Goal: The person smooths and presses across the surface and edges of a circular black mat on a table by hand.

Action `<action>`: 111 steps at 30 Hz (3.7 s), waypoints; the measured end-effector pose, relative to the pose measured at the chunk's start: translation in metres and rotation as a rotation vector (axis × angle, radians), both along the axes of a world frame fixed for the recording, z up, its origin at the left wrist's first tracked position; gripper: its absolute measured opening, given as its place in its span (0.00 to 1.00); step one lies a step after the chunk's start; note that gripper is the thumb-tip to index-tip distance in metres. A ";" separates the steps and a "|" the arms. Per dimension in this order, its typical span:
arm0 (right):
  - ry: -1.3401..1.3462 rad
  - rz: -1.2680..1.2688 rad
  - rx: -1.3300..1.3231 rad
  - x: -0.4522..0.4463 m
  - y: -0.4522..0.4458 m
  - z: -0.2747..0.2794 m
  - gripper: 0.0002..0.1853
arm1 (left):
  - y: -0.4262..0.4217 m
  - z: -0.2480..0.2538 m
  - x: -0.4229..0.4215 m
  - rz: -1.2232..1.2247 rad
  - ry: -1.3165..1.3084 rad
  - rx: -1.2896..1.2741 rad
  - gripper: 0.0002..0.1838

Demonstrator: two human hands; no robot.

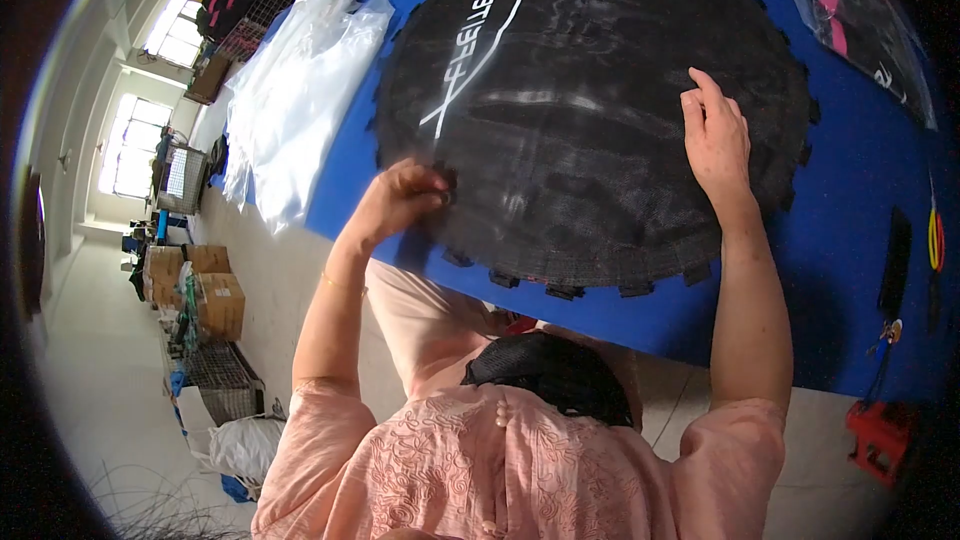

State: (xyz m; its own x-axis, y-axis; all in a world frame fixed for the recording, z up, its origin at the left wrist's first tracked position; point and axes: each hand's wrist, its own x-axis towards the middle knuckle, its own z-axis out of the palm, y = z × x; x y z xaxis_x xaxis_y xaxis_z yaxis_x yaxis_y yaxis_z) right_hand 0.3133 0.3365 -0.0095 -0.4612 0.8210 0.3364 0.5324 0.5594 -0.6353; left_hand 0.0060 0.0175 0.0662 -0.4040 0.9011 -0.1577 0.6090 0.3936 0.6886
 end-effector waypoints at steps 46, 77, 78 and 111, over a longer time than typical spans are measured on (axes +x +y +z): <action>0.006 0.011 0.118 -0.002 -0.005 -0.001 0.25 | 0.038 0.004 0.002 -0.163 0.019 -0.303 0.17; -0.021 0.009 0.155 0.000 -0.006 -0.002 0.25 | 0.058 -0.011 0.043 -0.304 0.157 -0.364 0.16; -0.013 0.015 0.157 0.000 -0.005 -0.002 0.25 | 0.055 -0.019 0.027 -0.321 0.143 -0.398 0.17; -0.040 0.016 0.139 -0.002 -0.005 -0.003 0.28 | 0.044 0.018 -0.019 -0.071 0.017 -0.558 0.13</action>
State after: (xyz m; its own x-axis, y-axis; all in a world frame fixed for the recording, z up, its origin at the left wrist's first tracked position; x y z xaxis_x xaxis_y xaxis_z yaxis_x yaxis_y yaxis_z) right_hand 0.3115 0.3319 -0.0122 -0.4893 0.7601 0.4276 0.5463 0.6493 -0.5291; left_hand -0.0135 0.0616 0.0841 -0.3520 0.7081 -0.6121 0.6563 0.6530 0.3780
